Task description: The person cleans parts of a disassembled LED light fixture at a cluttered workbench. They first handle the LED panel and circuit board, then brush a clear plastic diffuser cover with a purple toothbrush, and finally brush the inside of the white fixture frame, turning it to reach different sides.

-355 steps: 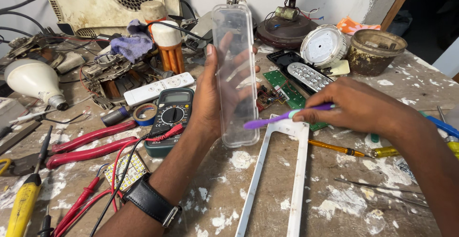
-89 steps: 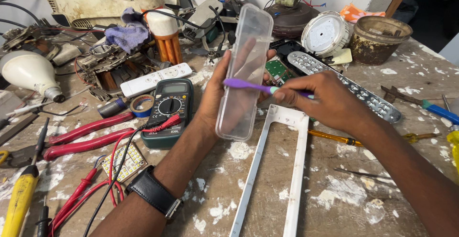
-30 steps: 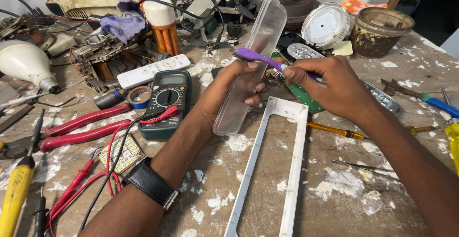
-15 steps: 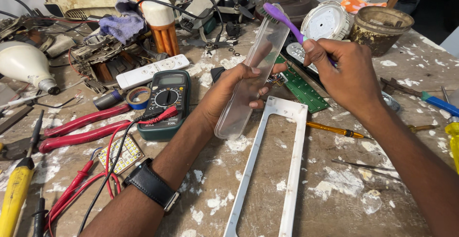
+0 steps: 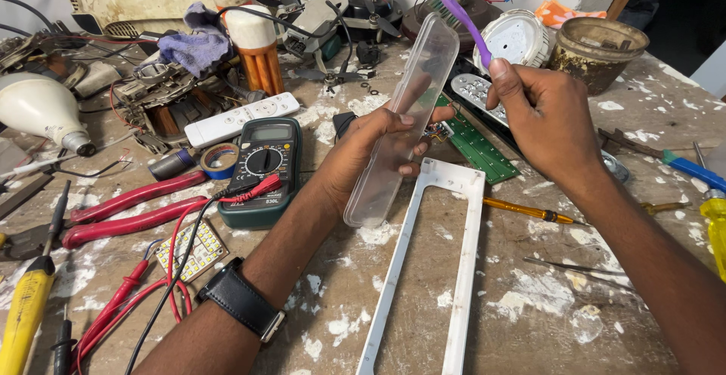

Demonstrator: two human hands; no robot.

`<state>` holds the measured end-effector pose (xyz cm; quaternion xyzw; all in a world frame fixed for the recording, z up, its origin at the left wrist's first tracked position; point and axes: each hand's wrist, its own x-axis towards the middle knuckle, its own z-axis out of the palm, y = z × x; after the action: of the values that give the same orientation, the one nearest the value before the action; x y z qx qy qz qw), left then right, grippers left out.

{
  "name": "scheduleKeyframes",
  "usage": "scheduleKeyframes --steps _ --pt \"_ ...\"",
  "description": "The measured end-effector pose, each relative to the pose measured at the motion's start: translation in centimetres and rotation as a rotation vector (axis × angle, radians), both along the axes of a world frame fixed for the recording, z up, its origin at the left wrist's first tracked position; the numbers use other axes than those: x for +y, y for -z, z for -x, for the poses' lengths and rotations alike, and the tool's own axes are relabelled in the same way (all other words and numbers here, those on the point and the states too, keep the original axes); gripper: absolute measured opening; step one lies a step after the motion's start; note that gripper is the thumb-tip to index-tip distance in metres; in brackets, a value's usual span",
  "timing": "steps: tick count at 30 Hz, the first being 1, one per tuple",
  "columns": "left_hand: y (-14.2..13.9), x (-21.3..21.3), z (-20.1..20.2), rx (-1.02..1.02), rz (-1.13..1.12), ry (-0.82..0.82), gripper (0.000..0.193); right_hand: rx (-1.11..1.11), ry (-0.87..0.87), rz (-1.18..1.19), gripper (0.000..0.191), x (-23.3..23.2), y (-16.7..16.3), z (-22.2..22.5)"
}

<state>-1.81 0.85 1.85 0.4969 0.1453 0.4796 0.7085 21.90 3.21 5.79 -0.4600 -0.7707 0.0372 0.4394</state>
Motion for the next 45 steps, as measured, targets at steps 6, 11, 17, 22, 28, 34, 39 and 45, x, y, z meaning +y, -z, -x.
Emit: scheduleKeyframes --steps 6,11,17,22,28,34,39,45 --pt "0.0 -0.2 0.0 -0.015 0.005 0.022 0.08 -0.013 -0.037 -0.012 0.052 -0.2 -0.1 0.2" --pt "0.0 -0.2 0.1 -0.002 -0.015 0.048 0.08 -0.022 -0.042 0.002 0.052 0.2 0.0 0.0" --pt "-0.6 -0.9 0.0 -0.009 -0.039 0.007 0.089 -0.033 -0.02 -0.004 0.053 1.1 0.5 -0.8" --pt "-1.2 -1.5 0.0 0.024 -0.057 -0.035 0.094 -0.015 -0.039 -0.013 0.053 1.4 0.6 -1.3" --pt "-0.9 -1.3 -0.4 0.039 -0.05 0.097 0.095 -0.005 -0.06 -0.006 0.052 0.9 0.5 -0.8" --pt "-0.6 -0.9 -0.2 0.052 -0.066 0.126 0.095 -0.007 -0.087 -0.004 0.052 0.6 0.1 -0.6" --pt "-0.8 -1.0 0.0 0.017 -0.073 0.08 0.095 0.001 -0.078 -0.001 0.051 0.5 0.0 -0.7" --pt "-0.9 -1.1 0.2 -0.07 -0.065 0.043 0.092 0.005 -0.077 -0.011 0.052 0.8 0.2 -0.8"
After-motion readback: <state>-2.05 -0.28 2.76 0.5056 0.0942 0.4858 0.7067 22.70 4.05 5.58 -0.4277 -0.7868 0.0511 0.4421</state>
